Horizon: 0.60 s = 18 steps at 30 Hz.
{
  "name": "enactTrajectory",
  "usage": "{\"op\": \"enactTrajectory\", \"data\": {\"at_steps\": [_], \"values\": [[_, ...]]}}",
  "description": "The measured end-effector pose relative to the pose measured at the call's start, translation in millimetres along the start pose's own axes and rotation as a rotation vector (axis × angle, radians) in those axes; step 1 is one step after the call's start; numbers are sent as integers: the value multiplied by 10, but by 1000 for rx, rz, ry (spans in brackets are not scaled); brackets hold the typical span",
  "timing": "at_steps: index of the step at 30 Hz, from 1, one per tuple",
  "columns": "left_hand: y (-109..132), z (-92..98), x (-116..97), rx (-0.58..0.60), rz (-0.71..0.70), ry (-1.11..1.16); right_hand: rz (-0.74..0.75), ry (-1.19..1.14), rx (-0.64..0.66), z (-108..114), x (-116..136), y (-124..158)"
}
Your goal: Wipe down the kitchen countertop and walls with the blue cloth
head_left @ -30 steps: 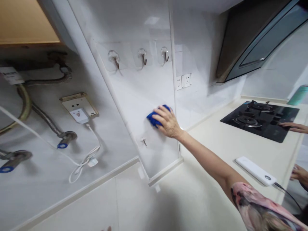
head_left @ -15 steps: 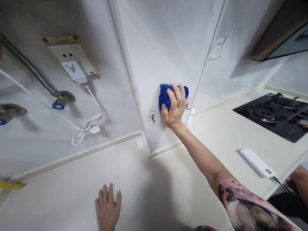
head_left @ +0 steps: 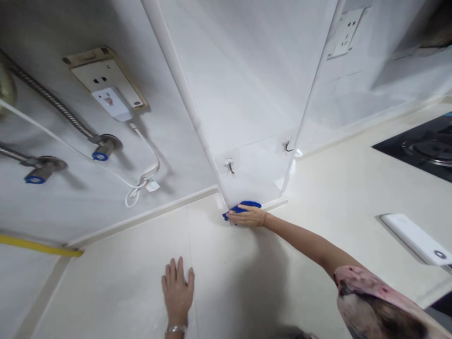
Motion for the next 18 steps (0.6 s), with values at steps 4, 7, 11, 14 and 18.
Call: {"op": "enactTrajectory", "data": {"at_steps": [4, 7, 11, 14, 18], "values": [[4, 9, -12, -18, -3, 4, 227, 74, 47, 89, -43, -377], [9, 22, -29, -25, 18, 24, 186, 98, 24, 301, -148, -1005], [6, 68, -62, 13, 33, 42, 10, 89, -106, 640, -378, -1723], [-2, 109, -84, 58, 52, 51, -22, 64, -132, 683, -467, -1753], [-16, 134, -111, 91, 74, 74, 13, -57, -59, 361, -305, -1168]]}}
Point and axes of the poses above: each hand's wrist, its own y-axis away from the middle knuckle, its own z-axis out of the back of the hand, x = y × z, the point moved 3 cm from there along -y, towards the middle knuckle
